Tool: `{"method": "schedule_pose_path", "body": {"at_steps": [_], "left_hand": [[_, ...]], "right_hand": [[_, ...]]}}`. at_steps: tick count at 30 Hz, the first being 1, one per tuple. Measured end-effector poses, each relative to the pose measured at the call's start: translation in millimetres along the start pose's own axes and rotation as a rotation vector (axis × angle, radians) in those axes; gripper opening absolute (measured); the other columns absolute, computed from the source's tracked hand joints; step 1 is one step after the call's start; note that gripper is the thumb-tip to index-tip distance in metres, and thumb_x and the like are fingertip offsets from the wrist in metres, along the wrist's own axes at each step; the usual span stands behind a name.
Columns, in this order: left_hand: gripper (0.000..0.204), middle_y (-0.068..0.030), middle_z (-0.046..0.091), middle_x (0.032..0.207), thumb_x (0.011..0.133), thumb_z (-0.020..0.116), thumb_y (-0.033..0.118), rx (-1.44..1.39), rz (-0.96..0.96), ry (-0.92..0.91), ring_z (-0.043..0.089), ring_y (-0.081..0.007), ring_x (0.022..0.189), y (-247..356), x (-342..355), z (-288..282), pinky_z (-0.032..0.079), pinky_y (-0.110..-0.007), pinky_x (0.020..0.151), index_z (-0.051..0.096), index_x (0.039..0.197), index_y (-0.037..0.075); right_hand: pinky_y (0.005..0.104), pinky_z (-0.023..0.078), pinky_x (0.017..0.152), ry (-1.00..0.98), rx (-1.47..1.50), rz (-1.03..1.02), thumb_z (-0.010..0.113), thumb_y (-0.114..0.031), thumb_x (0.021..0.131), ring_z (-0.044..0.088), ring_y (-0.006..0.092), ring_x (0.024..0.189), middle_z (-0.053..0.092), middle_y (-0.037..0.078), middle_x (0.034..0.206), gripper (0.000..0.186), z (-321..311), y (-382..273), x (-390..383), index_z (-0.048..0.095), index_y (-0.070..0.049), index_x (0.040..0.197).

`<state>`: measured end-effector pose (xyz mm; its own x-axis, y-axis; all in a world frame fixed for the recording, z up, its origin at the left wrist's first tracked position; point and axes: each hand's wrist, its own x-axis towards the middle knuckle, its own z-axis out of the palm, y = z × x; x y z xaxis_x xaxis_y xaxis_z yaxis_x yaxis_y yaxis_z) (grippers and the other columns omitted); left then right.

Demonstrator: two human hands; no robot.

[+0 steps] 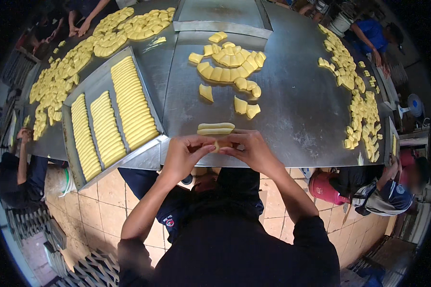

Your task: Shaping individual pieces of dough and arranging them onto a metal tray in a bakery production setting.

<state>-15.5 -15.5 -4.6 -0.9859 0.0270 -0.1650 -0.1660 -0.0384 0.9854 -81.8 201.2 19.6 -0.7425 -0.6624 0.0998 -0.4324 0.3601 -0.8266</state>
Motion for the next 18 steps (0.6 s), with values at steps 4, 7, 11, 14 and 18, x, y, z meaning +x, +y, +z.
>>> {"method": "schedule_pose_path", "body": {"at_steps": [4, 7, 11, 14, 18], "left_hand": [[0.015, -0.0119, 0.072, 0.087, 0.090, 0.077, 0.009, 0.585, 0.219, -0.092, 0.069, -0.0196, 0.077, -29, 5, -7, 0.052, -0.034, 0.070, 0.074, 0.103, 0.000], [0.015, -0.0117, 0.069, 0.082, 0.087, 0.079, 0.007, 0.719, 0.331, -0.127, 0.067, -0.0217, 0.073, -45, 6, -11, 0.049, -0.038, 0.065, 0.075, 0.100, 0.002], [0.013, -0.0142, 0.065, 0.080, 0.086, 0.080, 0.007, 0.534, 0.274, -0.038, 0.064, -0.0264, 0.069, -38, 5, -13, 0.048, -0.040, 0.063, 0.074, 0.097, 0.002], [0.019, -0.0153, 0.061, 0.086, 0.086, 0.080, 0.012, 0.368, 0.076, -0.169, 0.060, -0.0363, 0.078, -35, 11, -18, 0.048, -0.043, 0.068, 0.067, 0.088, -0.001], [0.030, -0.0128, 0.061, 0.086, 0.084, 0.082, 0.020, 0.764, 0.217, -0.140, 0.060, -0.0354, 0.076, -26, 17, -7, 0.047, -0.044, 0.068, 0.060, 0.088, 0.000]], "right_hand": [[0.0457, 0.054, 0.078, -0.153, -0.082, -0.040, 0.073, -0.016, 0.092, 0.069, 0.0370, 0.084, 0.072, 0.019, 0.092, 0.018, 14, 29, 0, 0.074, 0.001, 0.098], [0.0446, 0.054, 0.079, -0.146, -0.059, -0.072, 0.074, -0.015, 0.090, 0.067, 0.0369, 0.085, 0.067, 0.018, 0.090, 0.018, 26, 49, -5, 0.071, 0.001, 0.097], [0.0444, 0.053, 0.079, 0.079, -0.072, -0.203, 0.073, -0.015, 0.091, 0.066, 0.0369, 0.089, 0.067, 0.017, 0.095, 0.018, 23, 55, -12, 0.070, 0.001, 0.098], [0.0451, 0.053, 0.085, -0.147, -0.029, -0.064, 0.073, -0.016, 0.091, 0.065, 0.0368, 0.099, 0.066, 0.015, 0.095, 0.020, 16, 62, -11, 0.069, 0.000, 0.102], [0.0447, 0.048, 0.083, -0.027, -0.289, -0.039, 0.078, -0.029, 0.087, 0.064, 0.0297, 0.091, 0.065, 0.008, 0.089, 0.025, 27, 48, -11, 0.067, -0.008, 0.094]]}}
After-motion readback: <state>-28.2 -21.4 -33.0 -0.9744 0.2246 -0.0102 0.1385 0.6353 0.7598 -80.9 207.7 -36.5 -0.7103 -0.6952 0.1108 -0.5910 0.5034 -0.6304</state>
